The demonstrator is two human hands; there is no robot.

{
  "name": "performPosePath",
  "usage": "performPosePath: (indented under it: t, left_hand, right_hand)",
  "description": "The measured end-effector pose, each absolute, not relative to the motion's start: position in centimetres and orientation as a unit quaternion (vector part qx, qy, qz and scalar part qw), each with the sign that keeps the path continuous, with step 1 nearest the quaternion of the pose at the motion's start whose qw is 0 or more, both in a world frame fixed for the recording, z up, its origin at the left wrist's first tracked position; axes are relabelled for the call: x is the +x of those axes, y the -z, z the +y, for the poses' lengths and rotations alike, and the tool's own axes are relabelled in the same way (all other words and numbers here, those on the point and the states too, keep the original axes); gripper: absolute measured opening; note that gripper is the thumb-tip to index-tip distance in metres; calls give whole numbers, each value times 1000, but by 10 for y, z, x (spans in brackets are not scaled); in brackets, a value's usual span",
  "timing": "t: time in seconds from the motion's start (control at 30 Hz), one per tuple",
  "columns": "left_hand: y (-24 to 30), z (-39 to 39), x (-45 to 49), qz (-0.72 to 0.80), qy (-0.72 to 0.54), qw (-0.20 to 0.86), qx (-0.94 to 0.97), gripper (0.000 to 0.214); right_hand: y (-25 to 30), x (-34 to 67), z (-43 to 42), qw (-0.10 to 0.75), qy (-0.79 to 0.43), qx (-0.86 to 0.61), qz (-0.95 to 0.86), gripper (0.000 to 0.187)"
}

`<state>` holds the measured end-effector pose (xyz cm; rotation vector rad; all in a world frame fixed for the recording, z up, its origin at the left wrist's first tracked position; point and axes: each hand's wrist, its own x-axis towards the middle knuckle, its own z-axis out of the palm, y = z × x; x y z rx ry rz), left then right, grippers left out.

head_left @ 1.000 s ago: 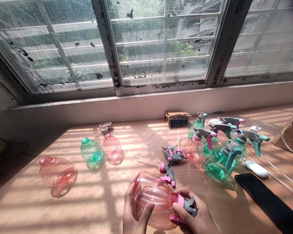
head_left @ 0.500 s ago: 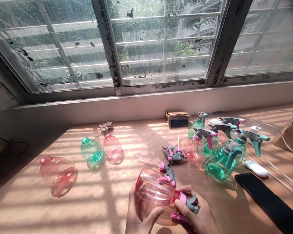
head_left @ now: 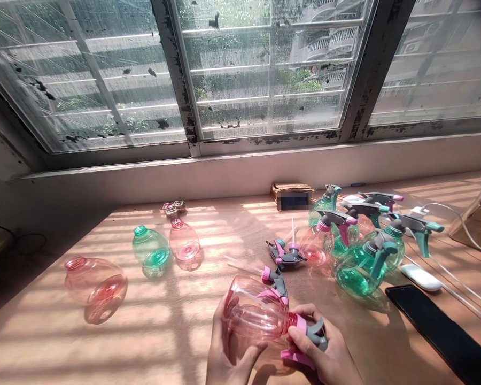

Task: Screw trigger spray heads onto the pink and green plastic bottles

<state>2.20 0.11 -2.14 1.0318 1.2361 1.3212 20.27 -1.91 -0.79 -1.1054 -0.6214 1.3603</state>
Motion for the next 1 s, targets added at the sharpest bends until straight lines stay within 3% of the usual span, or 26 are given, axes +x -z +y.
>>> performPosePath:
  t: [0.13, 0.53, 0.73, 1.0]
  left_hand:
    - [14, -2, 26, 475, -566, 514, 436, 94]
    - [19, 0, 25, 507, -572, 474, 437, 80]
    - [12, -3, 28, 481, -578, 492, 439, 92]
    - [18, 1, 23, 496, -582, 488, 422, 85]
  right_hand:
    - [7, 199, -21, 601, -564, -477, -305, 45]
    - [7, 202, -19, 597, -591, -485, -242, 50]
    - [6, 199, -21, 594, -572, -486, -290, 46]
    - [5, 201, -19, 593, -579, -490, -270, 50]
